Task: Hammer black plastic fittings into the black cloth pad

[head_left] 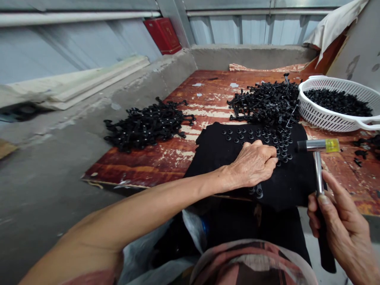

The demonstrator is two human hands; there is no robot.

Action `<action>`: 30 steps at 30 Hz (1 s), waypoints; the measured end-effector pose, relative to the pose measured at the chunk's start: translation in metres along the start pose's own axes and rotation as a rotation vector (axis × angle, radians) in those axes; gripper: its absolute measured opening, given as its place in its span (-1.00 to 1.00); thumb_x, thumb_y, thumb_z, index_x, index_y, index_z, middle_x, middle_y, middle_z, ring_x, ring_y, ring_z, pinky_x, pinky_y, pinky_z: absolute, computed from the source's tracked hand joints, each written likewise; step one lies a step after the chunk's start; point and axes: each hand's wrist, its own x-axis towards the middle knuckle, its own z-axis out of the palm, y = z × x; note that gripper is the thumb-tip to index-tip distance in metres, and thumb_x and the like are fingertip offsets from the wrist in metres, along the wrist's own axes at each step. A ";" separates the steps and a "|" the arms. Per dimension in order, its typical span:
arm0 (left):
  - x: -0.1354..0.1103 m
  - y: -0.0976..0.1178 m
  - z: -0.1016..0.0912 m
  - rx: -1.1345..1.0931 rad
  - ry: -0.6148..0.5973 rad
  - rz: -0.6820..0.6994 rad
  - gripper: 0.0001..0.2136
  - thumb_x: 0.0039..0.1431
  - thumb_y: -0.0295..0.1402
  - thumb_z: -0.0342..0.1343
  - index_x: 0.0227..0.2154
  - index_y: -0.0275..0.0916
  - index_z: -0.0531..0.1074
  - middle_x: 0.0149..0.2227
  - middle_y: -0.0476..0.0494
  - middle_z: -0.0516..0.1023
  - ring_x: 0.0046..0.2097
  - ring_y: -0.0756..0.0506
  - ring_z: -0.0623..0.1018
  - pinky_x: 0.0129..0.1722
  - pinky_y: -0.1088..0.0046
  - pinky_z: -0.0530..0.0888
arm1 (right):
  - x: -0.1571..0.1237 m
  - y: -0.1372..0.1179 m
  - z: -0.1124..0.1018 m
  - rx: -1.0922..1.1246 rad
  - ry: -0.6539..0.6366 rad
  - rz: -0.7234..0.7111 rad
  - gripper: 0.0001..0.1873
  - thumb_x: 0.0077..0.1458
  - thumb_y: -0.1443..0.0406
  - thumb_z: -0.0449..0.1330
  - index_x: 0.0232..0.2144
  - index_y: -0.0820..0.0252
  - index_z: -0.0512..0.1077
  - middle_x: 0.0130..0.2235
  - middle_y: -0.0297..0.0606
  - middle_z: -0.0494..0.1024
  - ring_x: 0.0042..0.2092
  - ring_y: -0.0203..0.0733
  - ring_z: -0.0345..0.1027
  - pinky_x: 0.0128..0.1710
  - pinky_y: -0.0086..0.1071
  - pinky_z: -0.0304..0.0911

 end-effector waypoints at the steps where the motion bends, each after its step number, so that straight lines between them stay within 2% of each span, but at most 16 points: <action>1: 0.000 0.000 0.001 0.001 0.001 0.000 -0.75 0.28 -0.38 -0.13 -0.45 -0.23 0.40 -0.41 -0.08 0.52 -0.29 -0.08 0.41 -0.19 0.34 0.31 | 0.000 0.000 0.000 -0.005 0.000 -0.002 -0.47 0.24 0.13 0.16 0.24 -0.12 0.26 -0.47 -0.44 0.40 -0.64 -0.38 0.20 -0.74 -0.49 0.22; 9: 0.001 0.001 -0.001 0.016 -0.003 0.002 -0.76 0.28 -0.39 -0.12 -0.45 -0.23 0.39 -0.39 -0.08 0.54 -0.27 -0.09 0.42 -0.19 0.34 0.30 | -0.001 0.001 0.001 -0.011 -0.002 0.021 -0.49 0.25 0.12 0.15 0.23 -0.14 0.27 -0.44 -0.42 0.41 -0.61 -0.37 0.20 -0.74 -0.49 0.21; 21: 0.000 0.000 0.002 0.012 0.015 0.018 -0.76 0.27 -0.39 -0.12 -0.49 -0.24 0.35 -0.43 -0.07 0.50 -0.30 -0.07 0.38 -0.23 0.34 0.26 | 0.002 0.003 -0.003 -0.023 -0.061 -0.037 -0.49 0.26 0.16 0.15 0.24 -0.17 0.26 -0.45 -0.43 0.41 -0.63 -0.37 0.22 -0.74 -0.48 0.24; 30: -0.003 0.003 0.004 0.141 0.055 0.048 -0.75 0.28 -0.40 -0.13 -0.45 -0.27 0.39 -0.36 -0.15 0.55 -0.24 -0.12 0.40 -0.22 0.27 0.21 | 0.001 -0.005 -0.004 -0.077 -0.088 0.006 -0.49 0.25 0.12 0.15 0.23 -0.19 0.27 -0.48 -0.44 0.40 -0.64 -0.38 0.20 -0.75 -0.52 0.21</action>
